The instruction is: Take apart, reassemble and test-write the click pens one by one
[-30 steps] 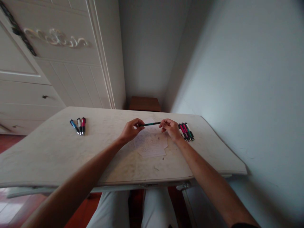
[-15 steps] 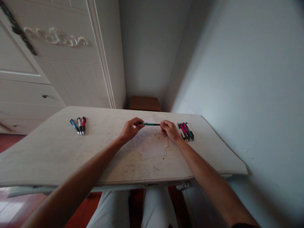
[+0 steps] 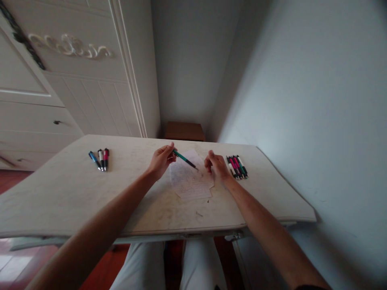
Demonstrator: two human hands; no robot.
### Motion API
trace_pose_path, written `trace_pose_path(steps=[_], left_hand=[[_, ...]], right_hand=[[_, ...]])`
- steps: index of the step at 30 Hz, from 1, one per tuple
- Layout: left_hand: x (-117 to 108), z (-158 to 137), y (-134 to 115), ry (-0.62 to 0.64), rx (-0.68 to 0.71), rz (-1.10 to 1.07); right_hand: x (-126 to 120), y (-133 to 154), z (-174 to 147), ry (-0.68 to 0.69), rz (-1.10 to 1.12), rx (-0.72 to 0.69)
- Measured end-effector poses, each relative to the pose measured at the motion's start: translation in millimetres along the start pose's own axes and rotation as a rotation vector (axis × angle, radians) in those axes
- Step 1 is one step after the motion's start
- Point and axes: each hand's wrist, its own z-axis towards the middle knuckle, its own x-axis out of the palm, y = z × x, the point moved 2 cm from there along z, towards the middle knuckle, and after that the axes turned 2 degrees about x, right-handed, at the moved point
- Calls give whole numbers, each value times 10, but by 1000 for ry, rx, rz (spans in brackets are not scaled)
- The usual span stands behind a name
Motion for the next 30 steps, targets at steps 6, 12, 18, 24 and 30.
trace_pose_path(steps=[6,12,18,24,30], left_hand=[[-64,23,-104,-155,-266,-494],[-107,9,-165,-122,-281,-740],[-131,-19,-182,-45,-275,-756],[-115,-47,-188,18,-266,-806],[-122,-30,-188,-54,-257,-816]], right_hand=[[-29,18,24,-66,-2,-25],[-10,-14,18,-57,-15,-13],[-20,-26,25,-43,-27,-4],[-4,-62,32,-7,-18,5],[12,-88,31,26,-23,8]])
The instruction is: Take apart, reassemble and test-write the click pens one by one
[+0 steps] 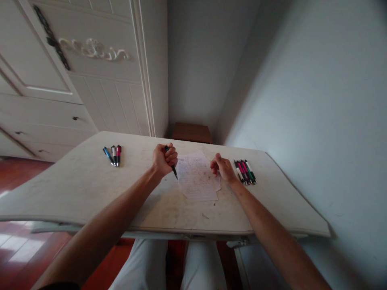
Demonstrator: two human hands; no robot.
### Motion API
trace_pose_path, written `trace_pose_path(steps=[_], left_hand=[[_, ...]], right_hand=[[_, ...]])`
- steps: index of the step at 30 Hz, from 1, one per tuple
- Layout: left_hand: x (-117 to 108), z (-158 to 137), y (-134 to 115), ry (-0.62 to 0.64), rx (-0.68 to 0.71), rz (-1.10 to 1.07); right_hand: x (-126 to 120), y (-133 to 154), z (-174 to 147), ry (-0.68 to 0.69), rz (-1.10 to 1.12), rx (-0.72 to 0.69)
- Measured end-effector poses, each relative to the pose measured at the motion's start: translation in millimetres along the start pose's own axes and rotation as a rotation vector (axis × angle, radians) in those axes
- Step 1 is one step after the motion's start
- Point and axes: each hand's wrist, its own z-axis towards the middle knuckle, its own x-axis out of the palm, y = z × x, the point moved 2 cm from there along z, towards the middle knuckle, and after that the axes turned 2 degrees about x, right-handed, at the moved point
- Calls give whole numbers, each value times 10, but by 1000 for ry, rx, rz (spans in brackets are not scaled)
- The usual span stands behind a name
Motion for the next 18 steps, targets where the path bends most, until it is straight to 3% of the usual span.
trace_pose_path(steps=[18], left_hand=[[7,-24,42,112,-101,1]], right_hand=[[6,-6,-16,-2,-26,41]])
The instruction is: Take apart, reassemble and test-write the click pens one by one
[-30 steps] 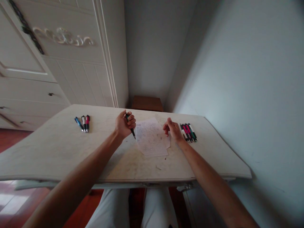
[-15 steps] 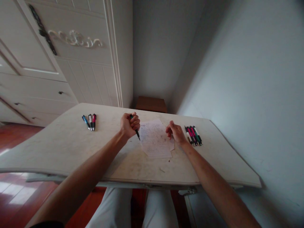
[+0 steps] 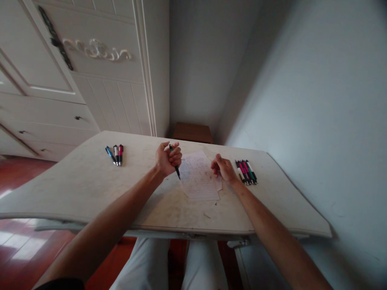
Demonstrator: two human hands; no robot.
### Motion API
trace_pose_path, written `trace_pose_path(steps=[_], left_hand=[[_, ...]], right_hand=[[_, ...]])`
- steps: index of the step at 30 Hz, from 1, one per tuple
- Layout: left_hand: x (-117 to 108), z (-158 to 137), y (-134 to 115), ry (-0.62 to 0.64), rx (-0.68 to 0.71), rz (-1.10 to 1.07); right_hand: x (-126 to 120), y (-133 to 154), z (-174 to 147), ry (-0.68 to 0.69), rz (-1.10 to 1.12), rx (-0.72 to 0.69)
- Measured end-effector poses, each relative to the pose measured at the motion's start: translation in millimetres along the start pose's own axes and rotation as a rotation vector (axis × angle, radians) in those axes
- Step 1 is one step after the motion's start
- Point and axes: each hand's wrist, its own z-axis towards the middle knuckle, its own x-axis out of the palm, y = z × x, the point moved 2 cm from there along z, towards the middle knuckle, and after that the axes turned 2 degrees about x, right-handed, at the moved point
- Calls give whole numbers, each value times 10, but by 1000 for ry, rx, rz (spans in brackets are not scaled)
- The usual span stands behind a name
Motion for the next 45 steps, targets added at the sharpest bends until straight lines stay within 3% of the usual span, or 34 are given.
trace_pose_path(steps=[29,45], left_hand=[[-33,14,29,-80,22,11],[-34,17,18,-19,44,41]], right_hand=[[33,35,-8,44,17,28],[28,-2,-3,52,6,25]])
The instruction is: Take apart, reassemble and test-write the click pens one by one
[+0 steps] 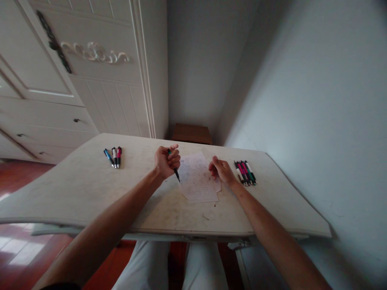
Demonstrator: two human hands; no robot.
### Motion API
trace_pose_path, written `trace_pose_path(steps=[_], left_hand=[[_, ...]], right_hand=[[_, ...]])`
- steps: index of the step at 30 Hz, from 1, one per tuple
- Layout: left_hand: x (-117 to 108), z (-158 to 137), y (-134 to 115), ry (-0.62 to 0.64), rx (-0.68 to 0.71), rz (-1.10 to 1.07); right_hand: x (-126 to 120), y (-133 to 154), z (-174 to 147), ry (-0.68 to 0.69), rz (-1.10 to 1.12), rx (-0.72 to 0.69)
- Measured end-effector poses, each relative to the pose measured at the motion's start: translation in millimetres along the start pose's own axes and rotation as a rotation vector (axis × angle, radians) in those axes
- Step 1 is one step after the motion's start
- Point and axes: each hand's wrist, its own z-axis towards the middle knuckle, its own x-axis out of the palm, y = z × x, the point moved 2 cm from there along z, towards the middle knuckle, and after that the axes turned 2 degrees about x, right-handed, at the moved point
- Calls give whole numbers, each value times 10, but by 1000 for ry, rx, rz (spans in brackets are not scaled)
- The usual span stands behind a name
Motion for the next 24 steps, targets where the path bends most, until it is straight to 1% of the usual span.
trace_pose_path(steps=[9,16,22,24], left_hand=[[111,-78,60,133,-188,46],[183,-146,84,250,-240,70],[231,-182,124,187,-234,18],[242,-197,136,190,-237,14]], right_hand=[[1,19,-8,8,-21,-4],[6,37,-20,6,-45,-57],[31,82,-41,1,-40,-62],[37,99,-45,-1,-30,-64]])
